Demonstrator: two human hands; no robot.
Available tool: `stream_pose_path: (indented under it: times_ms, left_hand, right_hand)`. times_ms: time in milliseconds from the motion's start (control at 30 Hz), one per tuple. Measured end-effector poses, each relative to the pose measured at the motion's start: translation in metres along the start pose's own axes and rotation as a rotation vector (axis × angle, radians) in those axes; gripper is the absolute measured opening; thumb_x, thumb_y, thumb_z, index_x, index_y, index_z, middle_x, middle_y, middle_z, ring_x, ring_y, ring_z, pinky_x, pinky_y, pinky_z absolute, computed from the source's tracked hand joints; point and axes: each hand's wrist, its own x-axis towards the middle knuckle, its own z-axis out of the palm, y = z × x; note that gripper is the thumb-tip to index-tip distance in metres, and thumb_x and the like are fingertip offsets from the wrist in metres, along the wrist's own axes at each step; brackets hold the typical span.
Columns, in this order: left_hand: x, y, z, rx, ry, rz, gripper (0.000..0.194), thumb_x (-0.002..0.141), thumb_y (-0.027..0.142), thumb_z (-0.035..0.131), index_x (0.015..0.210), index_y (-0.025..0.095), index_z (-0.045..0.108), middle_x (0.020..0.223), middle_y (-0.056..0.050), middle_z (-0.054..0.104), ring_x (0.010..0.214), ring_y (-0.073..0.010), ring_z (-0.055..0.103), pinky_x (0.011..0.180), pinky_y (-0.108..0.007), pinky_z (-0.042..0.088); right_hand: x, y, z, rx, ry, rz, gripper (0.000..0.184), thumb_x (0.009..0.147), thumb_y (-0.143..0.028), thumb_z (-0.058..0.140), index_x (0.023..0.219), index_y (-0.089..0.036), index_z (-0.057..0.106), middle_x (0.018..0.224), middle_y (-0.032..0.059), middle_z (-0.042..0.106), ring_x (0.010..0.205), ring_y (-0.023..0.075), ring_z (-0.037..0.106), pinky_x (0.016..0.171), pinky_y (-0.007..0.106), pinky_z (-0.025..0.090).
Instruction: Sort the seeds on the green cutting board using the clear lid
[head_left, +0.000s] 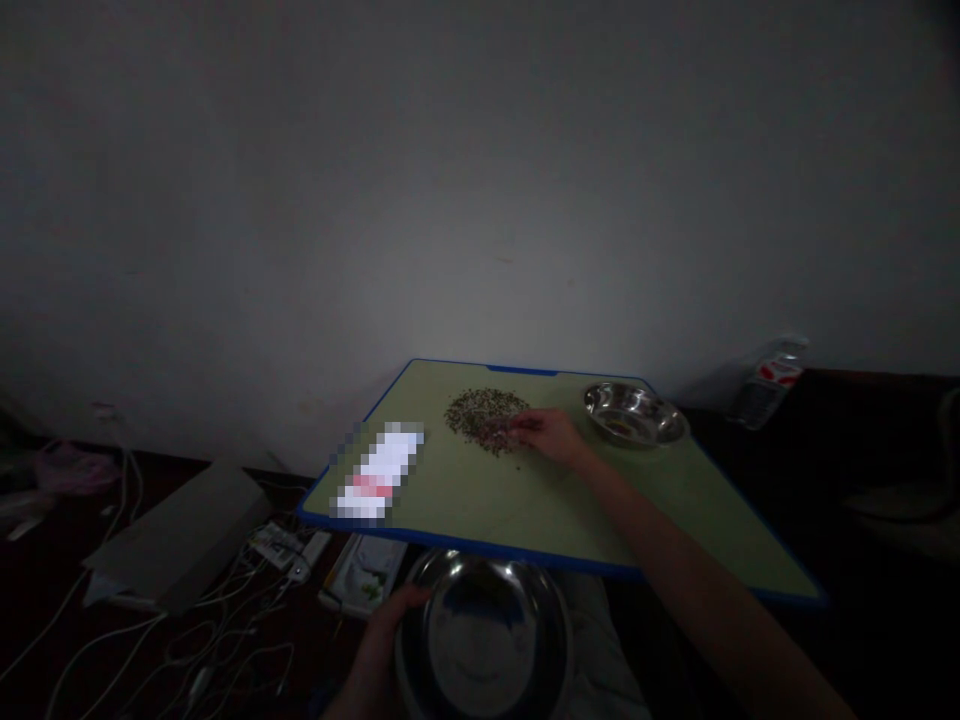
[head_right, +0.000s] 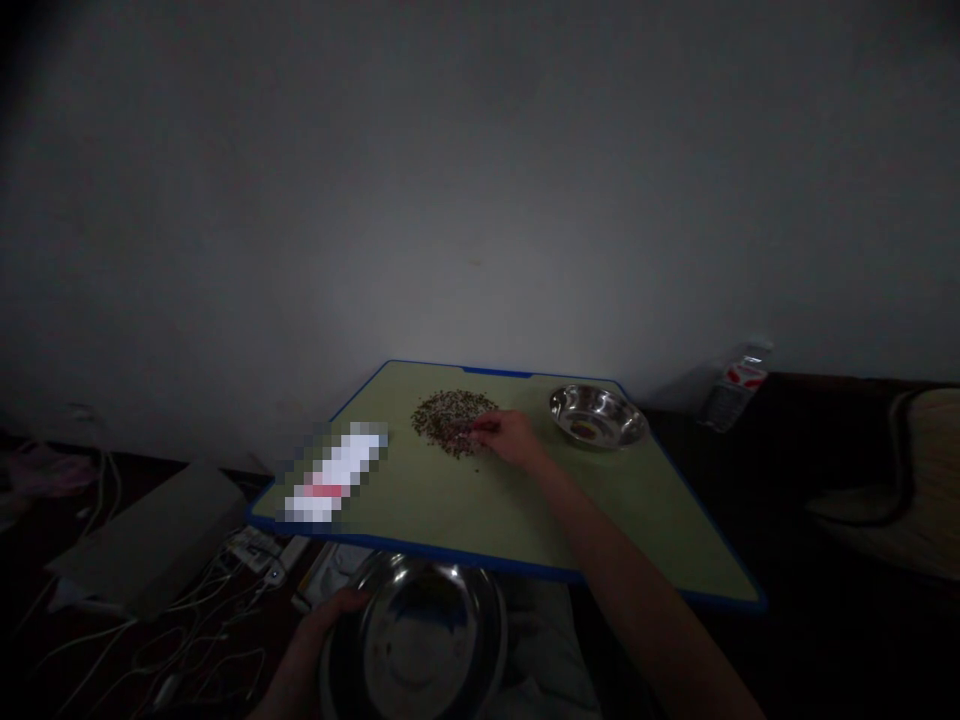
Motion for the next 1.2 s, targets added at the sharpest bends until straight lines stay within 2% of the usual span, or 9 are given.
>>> stream_pose_path:
  times_ms: [300,500,700,900,1200]
  left_hand:
    - [-0.002,0.000,0.002,0.044,0.010,-0.041,0.010,0.060,0.026,0.062,0.060,0.015,0.063,0.051,-0.005,0.067,0.063,-0.0258,0.062,0.060,-0.035,0.043]
    - [-0.005,0.000,0.007,0.036,-0.045,-0.017,0.016,0.063,0.027,0.058,0.061,0.012,0.063,0.054,-0.007,0.067,0.053,-0.0224,0.060,0.059,-0.034,0.041]
    - [-0.009,0.002,0.012,0.029,-0.029,0.005,0.017,0.064,0.024,0.055,0.055,0.011,0.062,0.047,-0.007,0.065,0.047,-0.0192,0.057,0.056,-0.032,0.040]
    - [-0.011,0.003,0.016,0.058,0.025,-0.019,0.018,0.064,0.027,0.055,0.056,0.012,0.062,0.047,-0.007,0.065,0.046,-0.0194,0.057,0.054,-0.032,0.040]
    - [-0.010,0.001,0.013,0.066,-0.025,-0.020,0.019,0.065,0.028,0.054,0.058,0.011,0.062,0.048,-0.007,0.064,0.048,-0.0207,0.058,0.058,-0.033,0.041]
  right_hand:
    - [-0.001,0.000,0.003,0.053,-0.015,0.008,0.018,0.065,-0.026,0.063,0.078,-0.016,0.068,0.065,0.0026,0.068,0.056,0.0126,0.060,0.055,0.023,0.047]
    - [-0.002,0.001,0.001,0.066,-0.041,0.017,0.021,0.066,-0.030,0.062,0.080,-0.016,0.067,0.064,0.0030,0.067,0.054,0.0132,0.059,0.053,0.024,0.046]
    - [-0.003,0.000,0.001,0.028,-0.048,0.031,0.022,0.067,-0.030,0.060,0.081,-0.015,0.067,0.060,0.0024,0.066,0.052,0.0129,0.058,0.050,0.023,0.046]
    - [-0.004,-0.002,0.002,0.038,-0.065,0.001,0.022,0.066,-0.031,0.061,0.080,-0.016,0.067,0.064,0.0029,0.067,0.056,0.0138,0.060,0.052,0.024,0.047]
    - [-0.002,0.005,0.003,0.043,-0.066,-0.012,0.022,0.066,-0.031,0.061,0.081,-0.015,0.067,0.065,0.0037,0.067,0.057,0.0143,0.060,0.053,0.024,0.047]
